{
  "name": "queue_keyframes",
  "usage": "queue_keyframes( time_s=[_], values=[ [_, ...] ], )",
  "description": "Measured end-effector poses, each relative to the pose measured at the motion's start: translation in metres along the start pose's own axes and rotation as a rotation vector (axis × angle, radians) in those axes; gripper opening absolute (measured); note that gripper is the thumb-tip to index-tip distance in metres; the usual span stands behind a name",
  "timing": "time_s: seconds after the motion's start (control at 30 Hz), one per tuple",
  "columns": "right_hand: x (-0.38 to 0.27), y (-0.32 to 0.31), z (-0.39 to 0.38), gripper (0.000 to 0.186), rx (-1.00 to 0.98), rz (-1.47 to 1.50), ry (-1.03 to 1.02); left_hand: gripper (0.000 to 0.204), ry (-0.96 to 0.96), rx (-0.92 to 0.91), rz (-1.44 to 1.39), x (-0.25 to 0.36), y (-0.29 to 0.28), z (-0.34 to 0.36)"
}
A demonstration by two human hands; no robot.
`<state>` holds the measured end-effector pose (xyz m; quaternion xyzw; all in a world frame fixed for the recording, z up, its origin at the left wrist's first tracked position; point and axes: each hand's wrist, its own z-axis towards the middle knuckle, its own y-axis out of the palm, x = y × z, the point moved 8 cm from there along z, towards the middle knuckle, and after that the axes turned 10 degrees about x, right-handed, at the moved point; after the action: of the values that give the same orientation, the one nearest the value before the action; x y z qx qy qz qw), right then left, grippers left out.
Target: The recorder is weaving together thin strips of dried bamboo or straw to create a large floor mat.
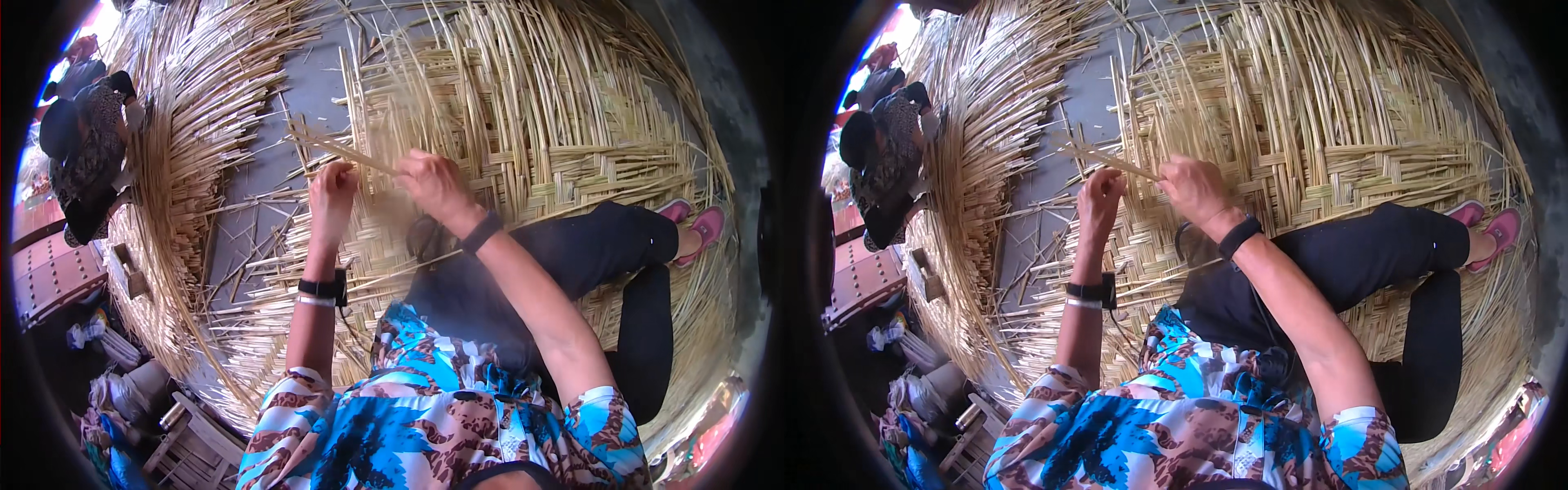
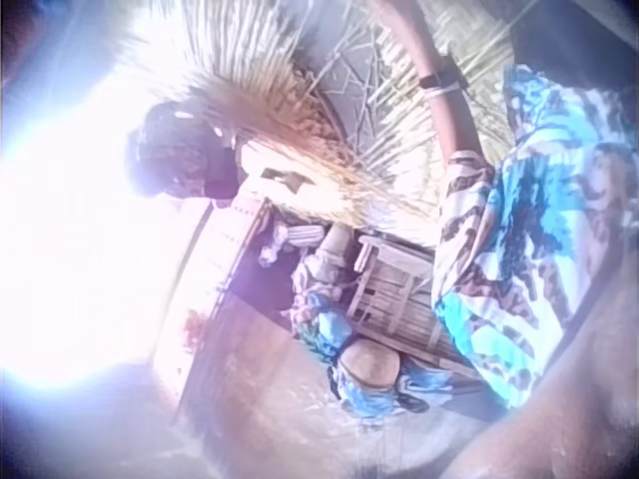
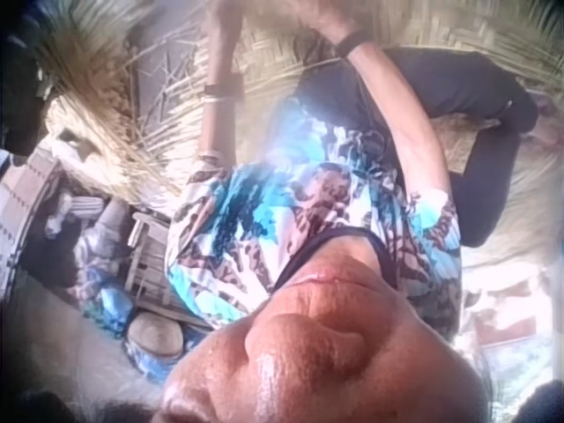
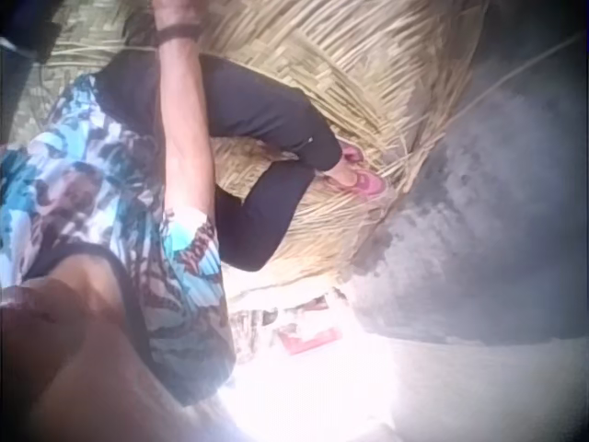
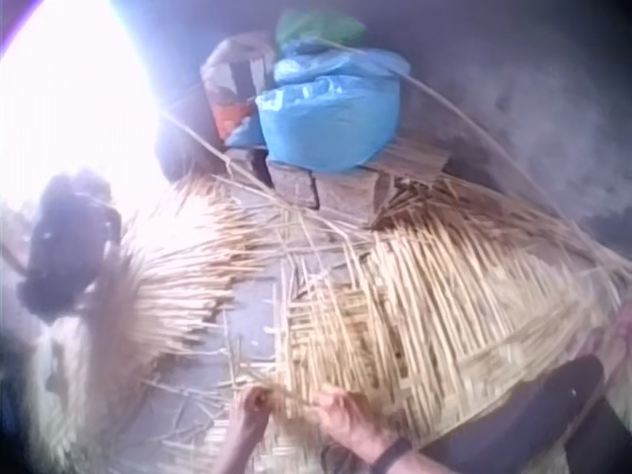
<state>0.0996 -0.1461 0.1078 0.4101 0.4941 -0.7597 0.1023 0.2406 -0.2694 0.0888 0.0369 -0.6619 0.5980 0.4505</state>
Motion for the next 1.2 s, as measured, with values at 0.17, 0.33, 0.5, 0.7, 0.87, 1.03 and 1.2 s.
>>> queue_keyframes(
  time_s=[0.17,0.33,0.5,0.7,0.87,1.03,1.2],
  values=[
    [0.004,-0.006,-0.004,0.014,0.018,0.059,0.078,0.017,-0.02,-0.078,0.082,-0.006,0.024,0.028],
    [0.01,-0.007,-0.006,0.015,0.056,0.141,0.088,0.021,-0.084,-0.066,0.14,-0.018,0.023,0.028],
    [0.015,-0.006,-0.006,0.017,0.061,0.198,0.109,0.021,-0.044,-0.051,0.354,-0.018,0.034,0.025],
    [0.027,-0.005,-0.009,0.018,0.072,0.289,0.196,0.019,0.203,-0.08,0.215,0.006,0.039,0.032],
    [0.028,-0.003,-0.009,0.018,0.046,0.292,0.212,0.023,0.088,-0.394,0.195,0.001,0.064,0.038],
    [0.027,-0.008,-0.009,0.017,0.065,0.285,0.209,0.023,-0.037,-0.234,0.021,0.016,0.057,0.05],
    [0.028,-0.005,-0.009,0.018,0.076,0.291,0.239,0.024,-0.256,-0.521,-0.069,0.014,0.07,0.039]
  ],
)
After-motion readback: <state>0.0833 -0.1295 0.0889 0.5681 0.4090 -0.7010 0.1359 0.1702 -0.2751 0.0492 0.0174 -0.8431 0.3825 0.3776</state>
